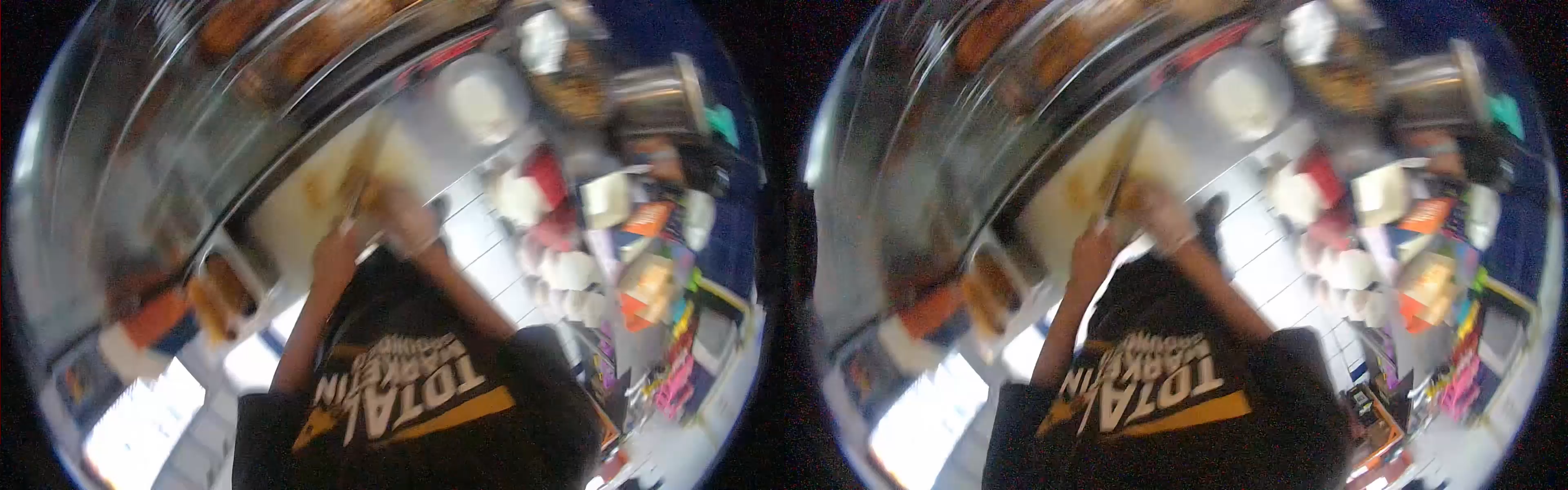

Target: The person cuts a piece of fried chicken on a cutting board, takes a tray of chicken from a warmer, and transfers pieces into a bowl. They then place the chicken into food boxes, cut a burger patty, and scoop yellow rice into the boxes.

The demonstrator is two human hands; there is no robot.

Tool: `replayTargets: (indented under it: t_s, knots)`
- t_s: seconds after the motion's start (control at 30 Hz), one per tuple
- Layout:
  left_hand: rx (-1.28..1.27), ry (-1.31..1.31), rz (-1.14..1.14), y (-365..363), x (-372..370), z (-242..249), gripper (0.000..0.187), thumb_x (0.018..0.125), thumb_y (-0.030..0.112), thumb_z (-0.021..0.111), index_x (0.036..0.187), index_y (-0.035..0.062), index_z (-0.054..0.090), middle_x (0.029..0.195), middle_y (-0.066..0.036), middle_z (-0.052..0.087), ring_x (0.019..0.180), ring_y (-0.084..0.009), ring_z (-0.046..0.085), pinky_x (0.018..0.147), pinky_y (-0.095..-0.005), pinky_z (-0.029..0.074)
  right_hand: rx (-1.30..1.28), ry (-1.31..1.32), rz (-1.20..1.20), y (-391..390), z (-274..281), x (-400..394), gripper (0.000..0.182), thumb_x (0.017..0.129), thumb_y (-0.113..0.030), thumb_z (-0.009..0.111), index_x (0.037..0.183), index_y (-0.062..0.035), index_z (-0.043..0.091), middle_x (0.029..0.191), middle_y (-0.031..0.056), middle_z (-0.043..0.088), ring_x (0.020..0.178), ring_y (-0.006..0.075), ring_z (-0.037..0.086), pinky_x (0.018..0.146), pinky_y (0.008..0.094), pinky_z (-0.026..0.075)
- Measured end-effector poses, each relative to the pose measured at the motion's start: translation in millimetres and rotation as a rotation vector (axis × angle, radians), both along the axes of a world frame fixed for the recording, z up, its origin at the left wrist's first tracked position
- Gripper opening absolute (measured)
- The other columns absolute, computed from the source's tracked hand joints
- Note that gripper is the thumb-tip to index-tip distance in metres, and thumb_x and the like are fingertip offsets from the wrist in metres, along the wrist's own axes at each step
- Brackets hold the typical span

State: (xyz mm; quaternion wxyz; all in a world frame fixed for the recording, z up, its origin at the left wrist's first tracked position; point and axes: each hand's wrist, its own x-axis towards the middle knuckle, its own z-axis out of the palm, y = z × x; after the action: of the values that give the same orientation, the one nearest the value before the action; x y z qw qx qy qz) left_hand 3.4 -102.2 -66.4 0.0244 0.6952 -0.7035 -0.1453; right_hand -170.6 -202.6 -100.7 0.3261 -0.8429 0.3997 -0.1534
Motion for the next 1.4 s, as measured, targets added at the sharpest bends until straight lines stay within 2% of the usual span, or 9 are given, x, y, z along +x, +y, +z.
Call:
replayTargets:
  t_s: [0.03, 0.13, 0.17, 0.23, 0.47, 0.77, 0.87, 0.97, 1.4]
  knots:
    - [0.162, 0.057, 0.085, 2, 1, -15, 0.029, 0.092, 0.020, 0.052, 0.119, 0.0133, 0.060, 0.121, -0.024, 0.058, 0.084, -0.0394, 0.065, 0.072, -0.0494, 0.053, -0.274, 0.128, 0.053, 2, -21, -4, 0.037, 0.084, -0.015, 0.057, 0.119, -0.0018, 0.058, 0.125, 0.0165, 0.058, 0.113, 0.0324, 0.057, 0.096, 0.0423, 0.047]
    - [0.096, 0.022, -0.018, -32, -9, -4, 0.029, 0.096, 0.023, 0.048, 0.116, 0.0056, 0.058, 0.101, -0.031, 0.062, 0.079, -0.0446, 0.064, 0.069, -0.0526, 0.051, -0.194, -0.096, -0.177, 8, -52, 5, 0.045, 0.089, -0.016, 0.055, 0.130, 0.0000, 0.050, 0.131, 0.0199, 0.052, 0.122, 0.0341, 0.050, 0.106, 0.0434, 0.040]
    - [0.038, 0.323, 0.394, -41, -22, -4, 0.032, 0.098, 0.026, 0.045, 0.109, -0.0015, 0.056, 0.088, -0.032, 0.062, 0.078, -0.0484, 0.062, 0.070, -0.0558, 0.049, -0.083, -0.279, -0.215, 6, -63, 12, 0.045, 0.092, -0.015, 0.053, 0.132, 0.0030, 0.046, 0.132, 0.0206, 0.051, 0.120, 0.0344, 0.051, 0.105, 0.0437, 0.041]
    - [0.040, 0.271, 0.361, -46, -21, -3, 0.035, 0.097, 0.028, 0.046, 0.105, -0.0056, 0.053, 0.083, -0.032, 0.062, 0.078, -0.0511, 0.061, 0.068, -0.0571, 0.048, -0.130, -0.114, -0.196, 1, 2, 6, 0.048, 0.090, -0.018, 0.058, 0.131, 0.0031, 0.047, 0.129, 0.0190, 0.054, 0.121, 0.0342, 0.050, 0.103, 0.0422, 0.042]
    - [0.003, 0.263, 0.376, -24, -29, 41, 0.032, 0.097, 0.025, 0.045, 0.102, -0.0062, 0.047, 0.078, -0.033, 0.060, 0.076, -0.0506, 0.061, 0.065, -0.0555, 0.049, -0.060, -0.188, -0.233, 5, 2, 5, 0.052, 0.085, -0.029, 0.066, 0.130, -0.0091, 0.051, 0.132, 0.0189, 0.052, 0.123, 0.0359, 0.048, 0.104, 0.0440, 0.040]
    - [0.134, 0.201, 0.385, -25, -31, 40, 0.031, 0.095, 0.023, 0.049, 0.105, -0.0067, 0.046, 0.087, -0.032, 0.062, 0.084, -0.0484, 0.063, 0.073, -0.0548, 0.050, -0.123, -0.089, -0.324, 10, -15, 0, 0.038, 0.086, -0.030, 0.063, 0.111, -0.0021, 0.058, 0.103, 0.0193, 0.060, 0.100, 0.0384, 0.059, 0.090, 0.0469, 0.047]
    - [0.210, 0.271, 0.393, -32, -28, 32, 0.034, 0.097, 0.025, 0.046, 0.108, -0.0081, 0.046, 0.087, -0.032, 0.062, 0.084, -0.0496, 0.062, 0.072, -0.0534, 0.050, 0.222, 0.230, -0.154, -5, 12, -7, 0.050, 0.086, -0.041, 0.063, 0.118, -0.0031, 0.058, 0.112, 0.0223, 0.058, 0.112, 0.0367, 0.053, 0.097, 0.0445, 0.043]
    - [0.068, 0.199, 0.379, -37, -39, 18, 0.033, 0.096, 0.025, 0.047, 0.103, -0.0070, 0.050, 0.086, -0.031, 0.062, 0.081, -0.0485, 0.062, 0.072, -0.0540, 0.049, 0.013, 0.041, -0.258, 4, -9, -10, 0.037, 0.083, -0.033, 0.066, 0.103, -0.0027, 0.061, 0.102, 0.0201, 0.060, 0.100, 0.0382, 0.058, 0.088, 0.0450, 0.048]
    - [0.165, 0.212, 0.336, -30, -35, 45, 0.033, 0.096, 0.026, 0.047, 0.106, -0.0060, 0.046, 0.084, -0.031, 0.062, 0.079, -0.0467, 0.063, 0.068, -0.0526, 0.051, 0.016, -0.232, -0.239, -4, -15, -5, 0.051, 0.082, -0.024, 0.066, 0.127, -0.0052, 0.051, 0.105, 0.0189, 0.059, 0.098, 0.0376, 0.058, 0.085, 0.0461, 0.048]
